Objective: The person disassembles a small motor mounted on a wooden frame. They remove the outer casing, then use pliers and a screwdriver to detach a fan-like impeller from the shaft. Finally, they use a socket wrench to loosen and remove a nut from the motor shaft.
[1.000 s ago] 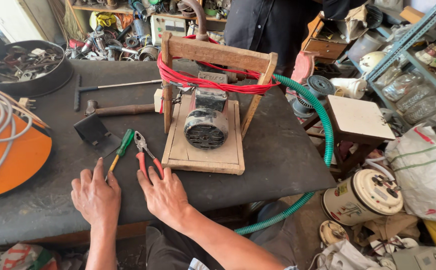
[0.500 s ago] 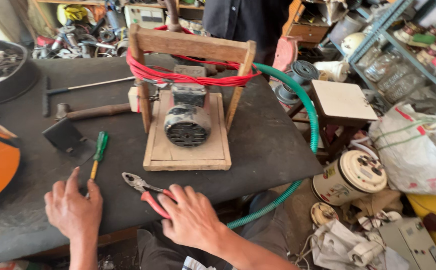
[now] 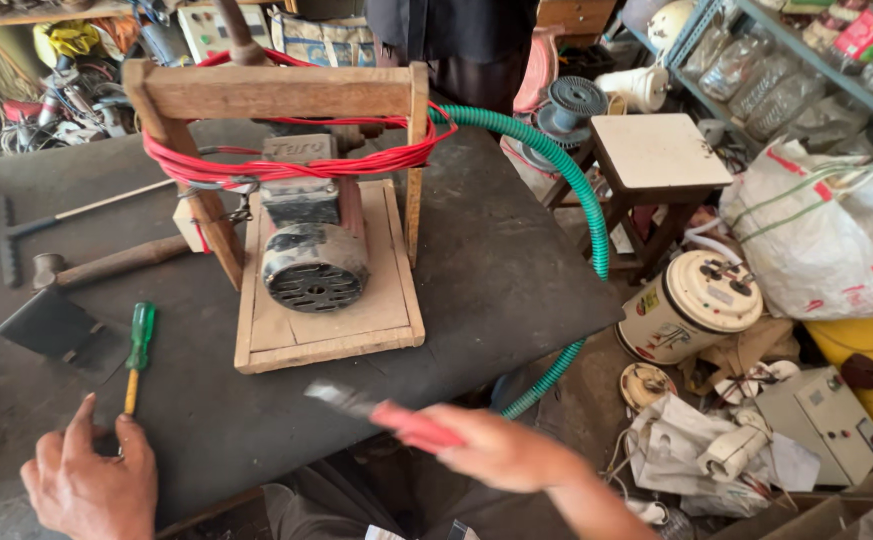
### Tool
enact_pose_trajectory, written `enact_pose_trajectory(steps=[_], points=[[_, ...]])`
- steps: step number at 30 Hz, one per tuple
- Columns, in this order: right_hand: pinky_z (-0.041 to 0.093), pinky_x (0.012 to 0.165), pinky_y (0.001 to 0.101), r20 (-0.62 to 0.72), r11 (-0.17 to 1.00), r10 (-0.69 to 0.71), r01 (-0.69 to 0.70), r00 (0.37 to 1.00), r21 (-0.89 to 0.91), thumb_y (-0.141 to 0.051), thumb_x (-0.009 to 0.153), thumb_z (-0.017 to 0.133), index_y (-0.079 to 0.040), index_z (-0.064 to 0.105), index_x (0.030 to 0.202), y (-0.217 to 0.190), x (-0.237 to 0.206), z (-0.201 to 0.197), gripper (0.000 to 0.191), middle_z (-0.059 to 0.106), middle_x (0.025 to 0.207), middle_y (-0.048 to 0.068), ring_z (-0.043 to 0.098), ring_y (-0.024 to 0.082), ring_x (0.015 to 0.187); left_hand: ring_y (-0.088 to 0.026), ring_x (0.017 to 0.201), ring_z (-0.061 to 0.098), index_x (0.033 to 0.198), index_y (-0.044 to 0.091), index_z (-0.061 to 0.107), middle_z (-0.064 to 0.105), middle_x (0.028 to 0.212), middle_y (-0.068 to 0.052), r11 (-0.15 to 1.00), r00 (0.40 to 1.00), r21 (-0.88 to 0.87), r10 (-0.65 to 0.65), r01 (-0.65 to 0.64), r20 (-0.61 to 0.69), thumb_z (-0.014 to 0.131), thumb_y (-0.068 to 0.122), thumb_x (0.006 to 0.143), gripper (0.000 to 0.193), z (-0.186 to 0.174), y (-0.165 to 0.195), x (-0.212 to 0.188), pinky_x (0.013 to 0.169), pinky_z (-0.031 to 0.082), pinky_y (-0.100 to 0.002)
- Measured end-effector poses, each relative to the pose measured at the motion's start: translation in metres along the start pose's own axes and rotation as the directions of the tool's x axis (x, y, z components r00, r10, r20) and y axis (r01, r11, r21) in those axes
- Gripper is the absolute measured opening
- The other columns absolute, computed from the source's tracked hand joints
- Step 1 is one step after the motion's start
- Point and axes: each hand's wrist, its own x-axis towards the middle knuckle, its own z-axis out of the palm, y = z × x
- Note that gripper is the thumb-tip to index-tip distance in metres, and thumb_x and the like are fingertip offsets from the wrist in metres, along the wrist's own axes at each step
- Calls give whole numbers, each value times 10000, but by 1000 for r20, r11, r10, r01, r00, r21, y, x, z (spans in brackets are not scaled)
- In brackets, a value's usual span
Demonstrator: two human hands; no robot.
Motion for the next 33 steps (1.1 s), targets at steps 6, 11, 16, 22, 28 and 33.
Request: enact_pose_trajectory(steps=[6,11,16,22,28,33], points=[[524,727,232,-345,954,88,-178,934,-241,-173,1005,542,-132,193,1654,-33,-20,-84,739,498,1512,130,591,93,994,-238,916,581,1288,179,738,595,892,1,1000,1000,25,7,-7,13,704,249,914,382,11,14,-1,869,544,-366],[493,662,233,-373,910,-66,-97,926,-402,-66,931,545,-112,271,1618,-51,14,-122,741,456,1605,16,563,84,870,-232,916,579,1292,178,737,597,903,5,1000,1000,21,3,-3,1,679,232,891,409,6,25,-5,865,540,-361],[494,679,241,-354,913,-17,-130,935,-388,-9,955,551,-133,312,1671,-59,21,-143,765,555,1527,90,518,119,819,-232,904,573,1277,179,742,591,900,8,1000,1000,12,5,-4,-26,703,243,908,377,-3,35,-5,856,535,-366],[445,692,240,-374,938,-29,-103,927,-330,22,904,532,-129,321,1613,-61,22,-146,755,463,1637,20,576,79,1105,-231,893,562,1271,183,741,582,900,25,1000,999,-1,-1,1,-39,693,234,908,370,-12,44,0,822,519,-365],[364,1237,304,4,922,-145,136,989,-364,25,968,579,-54,357,1616,-74,23,-139,689,465,1646,97,453,152,1502,-230,881,561,1265,187,745,583,894,22,1000,999,-5,-5,5,-40,722,255,943,331,-16,46,3,816,514,-367],[437,1041,327,-213,853,-196,59,957,-518,2,978,584,-81,331,1627,-67,23,-135,702,530,1576,104,551,180,1241,-227,892,553,1279,190,732,583,918,24,997,999,-73,-20,18,-29,679,222,924,360,-15,41,-1,824,496,-372]])
